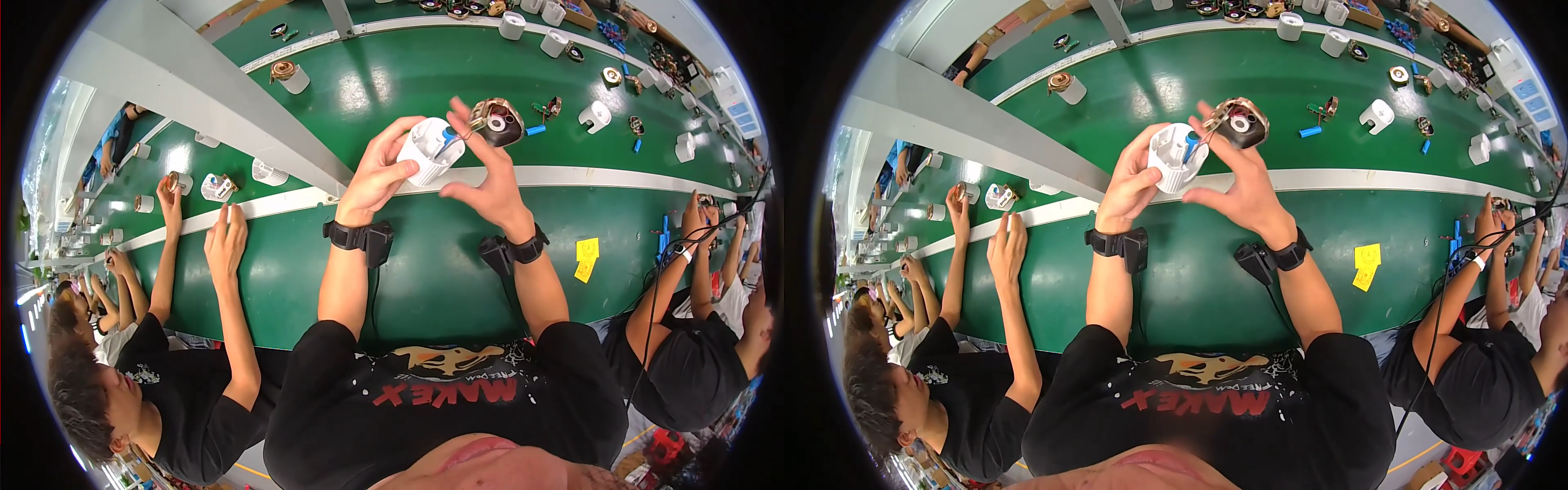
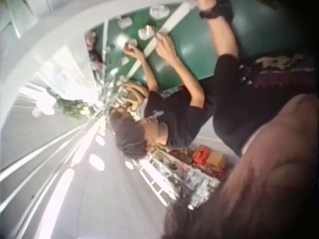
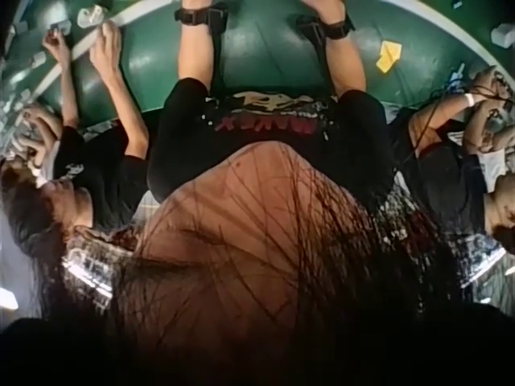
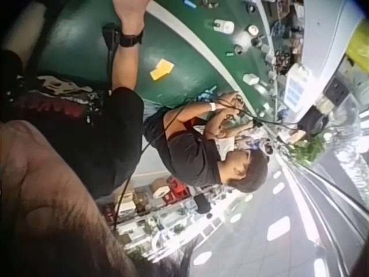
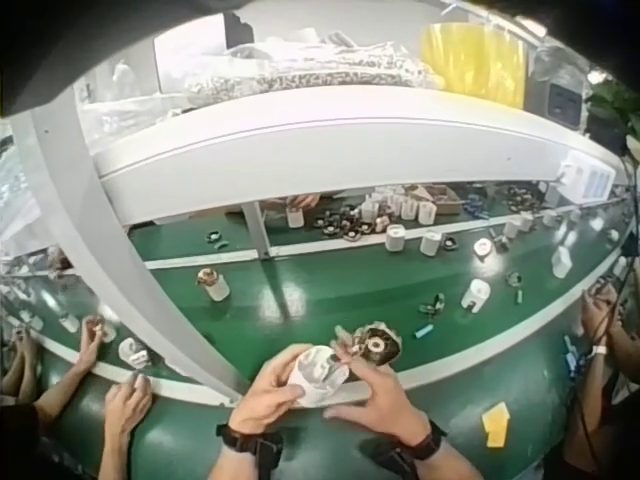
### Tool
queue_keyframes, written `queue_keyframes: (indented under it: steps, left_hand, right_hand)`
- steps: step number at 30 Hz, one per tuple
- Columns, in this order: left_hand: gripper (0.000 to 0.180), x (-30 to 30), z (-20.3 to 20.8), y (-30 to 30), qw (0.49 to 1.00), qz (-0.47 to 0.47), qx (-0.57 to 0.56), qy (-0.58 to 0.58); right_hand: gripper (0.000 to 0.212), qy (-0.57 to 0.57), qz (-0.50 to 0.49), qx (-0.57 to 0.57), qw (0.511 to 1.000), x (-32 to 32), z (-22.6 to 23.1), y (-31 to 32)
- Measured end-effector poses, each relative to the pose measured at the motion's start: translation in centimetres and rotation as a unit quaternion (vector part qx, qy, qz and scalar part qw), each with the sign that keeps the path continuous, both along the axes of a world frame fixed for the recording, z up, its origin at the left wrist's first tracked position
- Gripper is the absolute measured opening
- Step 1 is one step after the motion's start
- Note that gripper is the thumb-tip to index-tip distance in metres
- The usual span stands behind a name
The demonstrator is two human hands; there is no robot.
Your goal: The person picks up a white housing and a battery, inserts the battery into the housing, and then fits a circuit board component onto the top. They repeat this process multiple times, placing each assembled unit onto the green conveyor belt.
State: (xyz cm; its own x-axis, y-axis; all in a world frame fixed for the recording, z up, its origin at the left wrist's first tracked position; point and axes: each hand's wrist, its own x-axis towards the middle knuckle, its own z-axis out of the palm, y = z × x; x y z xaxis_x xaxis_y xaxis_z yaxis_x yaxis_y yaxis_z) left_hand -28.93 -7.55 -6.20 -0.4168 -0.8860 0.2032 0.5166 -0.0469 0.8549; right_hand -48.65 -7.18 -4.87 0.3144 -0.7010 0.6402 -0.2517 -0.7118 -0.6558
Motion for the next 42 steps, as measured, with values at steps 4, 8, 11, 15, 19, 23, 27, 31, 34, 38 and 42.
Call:
queue_keyframes:
  steps: [4,8,11,15,19,23,27,31,34,38,42]
  left_hand:
    - [0.068,-0.8,-0.2,-0.3,1.000,-0.019,-0.009,0.005]
    - [0.067,-1.3,-0.2,-0.3,0.999,-0.041,-0.001,0.027]
    - [0.066,-1.7,-0.4,-0.4,0.998,-0.048,0.004,0.038]
    - [0.065,-2.3,-0.8,-0.6,0.998,-0.049,0.002,0.039]
    - [0.065,-2.8,-0.7,-0.6,0.997,-0.056,0.010,0.048]
    - [0.063,-3.3,0.3,-0.5,0.999,-0.030,0.020,0.001]
    - [0.062,-3.5,0.7,-1.0,0.995,0.021,-0.002,-0.096]
    - [0.060,-3.5,-1.3,-2.1,0.986,0.083,0.024,-0.140]
    - [0.055,-3.8,-2.8,-2.9,0.968,0.184,0.054,-0.162]
    - [0.055,-4.5,-6.0,-3.8,0.827,0.409,-0.088,-0.376]
    - [0.056,-4.4,-7.1,-3.7,0.765,0.461,-0.047,-0.448]
  right_hand:
    - [0.085,-0.010,0.020,0.054,0.998,0.0,-0.4,0.3]
    - [0.089,-0.001,0.001,0.020,1.000,-0.6,-1.6,-0.1]
    - [0.085,-0.006,-0.004,0.007,1.000,-1.0,-1.8,-0.3]
    - [0.079,-0.007,-0.015,-0.024,1.000,-1.6,-1.8,-0.5]
    - [0.076,-0.003,-0.021,-0.045,0.999,-2.3,-1.9,-0.8]
    - [0.075,0.036,-0.007,0.063,0.997,-3.1,-1.6,-0.9]
    - [0.072,0.034,0.054,0.185,0.981,-3.8,-0.6,-1.1]
    - [0.067,0.028,0.160,0.276,0.947,-7.9,-1.8,-2.8]
    - [0.056,0.060,0.144,0.422,0.893,-11.7,-3.4,-5.2]
    - [0.052,0.067,-0.235,0.351,0.904,-12.4,-8.1,-7.4]
    - [0.053,0.212,-0.428,0.230,0.848,-10.9,-10.2,-8.7]
